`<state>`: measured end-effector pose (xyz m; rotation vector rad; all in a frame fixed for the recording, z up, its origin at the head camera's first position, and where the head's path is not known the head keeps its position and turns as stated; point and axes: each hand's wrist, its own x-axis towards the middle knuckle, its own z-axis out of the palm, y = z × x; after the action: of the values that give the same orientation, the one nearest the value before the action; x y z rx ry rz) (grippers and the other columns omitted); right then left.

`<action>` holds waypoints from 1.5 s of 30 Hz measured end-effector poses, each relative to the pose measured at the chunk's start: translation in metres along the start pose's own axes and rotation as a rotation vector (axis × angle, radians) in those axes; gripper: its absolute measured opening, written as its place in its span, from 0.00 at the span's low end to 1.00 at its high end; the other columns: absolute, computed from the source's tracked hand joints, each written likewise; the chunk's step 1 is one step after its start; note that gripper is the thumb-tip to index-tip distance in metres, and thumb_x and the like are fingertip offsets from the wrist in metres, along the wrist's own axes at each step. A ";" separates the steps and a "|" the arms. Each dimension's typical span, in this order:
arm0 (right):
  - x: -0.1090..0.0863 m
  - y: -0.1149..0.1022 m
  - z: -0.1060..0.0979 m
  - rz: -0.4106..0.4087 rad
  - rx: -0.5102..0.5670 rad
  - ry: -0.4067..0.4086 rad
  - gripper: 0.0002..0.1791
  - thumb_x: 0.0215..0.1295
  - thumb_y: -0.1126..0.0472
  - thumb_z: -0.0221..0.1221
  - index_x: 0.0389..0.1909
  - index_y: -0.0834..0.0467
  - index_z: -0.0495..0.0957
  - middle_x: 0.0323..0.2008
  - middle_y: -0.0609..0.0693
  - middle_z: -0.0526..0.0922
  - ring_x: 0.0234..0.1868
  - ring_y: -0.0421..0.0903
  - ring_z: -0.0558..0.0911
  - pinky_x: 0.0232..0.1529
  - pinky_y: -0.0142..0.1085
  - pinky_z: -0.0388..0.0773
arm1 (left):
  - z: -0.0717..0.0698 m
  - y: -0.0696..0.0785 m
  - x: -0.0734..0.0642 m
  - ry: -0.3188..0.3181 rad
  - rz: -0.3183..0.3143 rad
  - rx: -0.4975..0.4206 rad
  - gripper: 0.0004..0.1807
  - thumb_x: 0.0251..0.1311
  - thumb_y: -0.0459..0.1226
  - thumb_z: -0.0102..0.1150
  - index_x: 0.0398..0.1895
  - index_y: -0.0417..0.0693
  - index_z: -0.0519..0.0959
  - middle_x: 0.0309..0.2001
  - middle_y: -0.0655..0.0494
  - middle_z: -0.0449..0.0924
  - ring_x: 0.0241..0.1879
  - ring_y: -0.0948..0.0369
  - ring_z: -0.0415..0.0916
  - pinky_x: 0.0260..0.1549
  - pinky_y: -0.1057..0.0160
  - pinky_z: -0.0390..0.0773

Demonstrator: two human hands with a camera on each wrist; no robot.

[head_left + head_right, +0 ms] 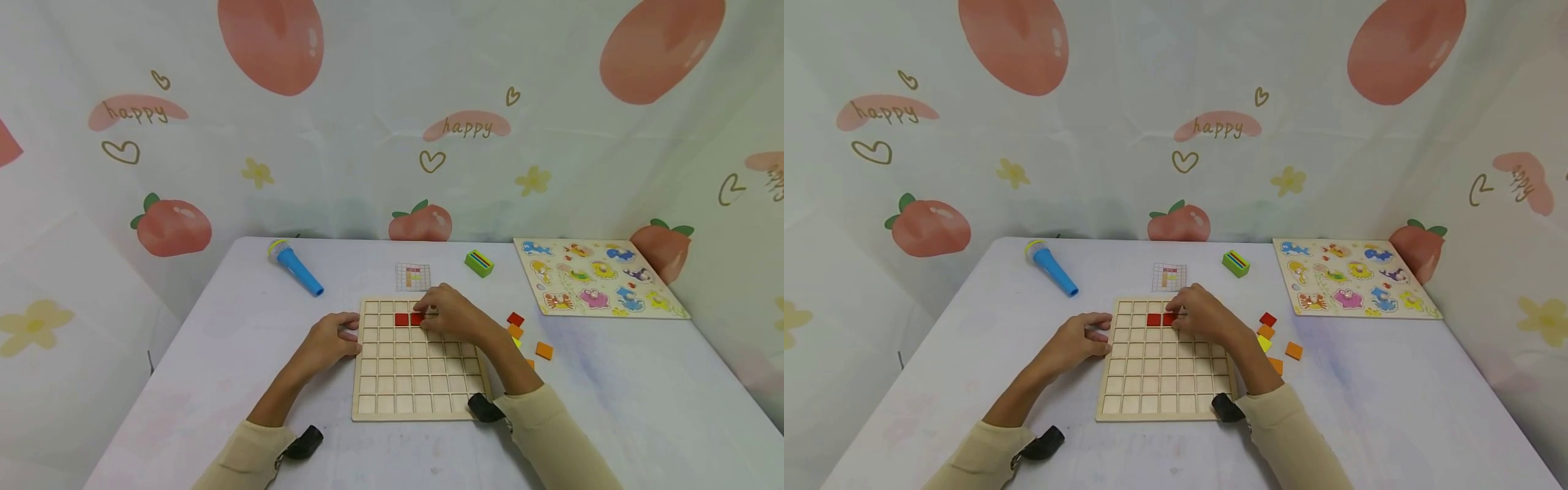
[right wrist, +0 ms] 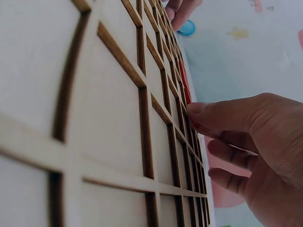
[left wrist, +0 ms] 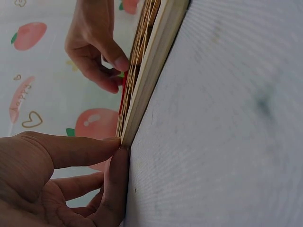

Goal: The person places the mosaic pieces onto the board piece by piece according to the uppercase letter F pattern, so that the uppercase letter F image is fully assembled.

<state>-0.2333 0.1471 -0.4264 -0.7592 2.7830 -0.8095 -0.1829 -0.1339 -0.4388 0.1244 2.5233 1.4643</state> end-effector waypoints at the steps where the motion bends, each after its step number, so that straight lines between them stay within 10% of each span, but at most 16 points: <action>1: 0.000 0.000 0.000 0.001 0.002 0.000 0.15 0.67 0.63 0.70 0.53 0.59 0.89 0.50 0.49 0.88 0.56 0.50 0.76 0.61 0.48 0.76 | 0.000 0.000 0.000 -0.001 0.001 -0.001 0.34 0.56 0.26 0.70 0.70 0.32 0.75 0.60 0.43 0.81 0.50 0.55 0.84 0.42 0.61 0.87; 45: -0.060 0.036 -0.037 0.126 0.088 0.053 0.22 0.69 0.57 0.70 0.61 0.58 0.85 0.53 0.50 0.86 0.56 0.52 0.78 0.60 0.53 0.76 | 0.001 -0.001 -0.001 0.003 0.018 -0.008 0.34 0.55 0.26 0.69 0.69 0.31 0.76 0.59 0.43 0.82 0.49 0.56 0.83 0.42 0.61 0.86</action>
<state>-0.2066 0.2209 -0.4149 -0.5496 2.7869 -0.9334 -0.1815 -0.1340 -0.4400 0.1439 2.5255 1.4819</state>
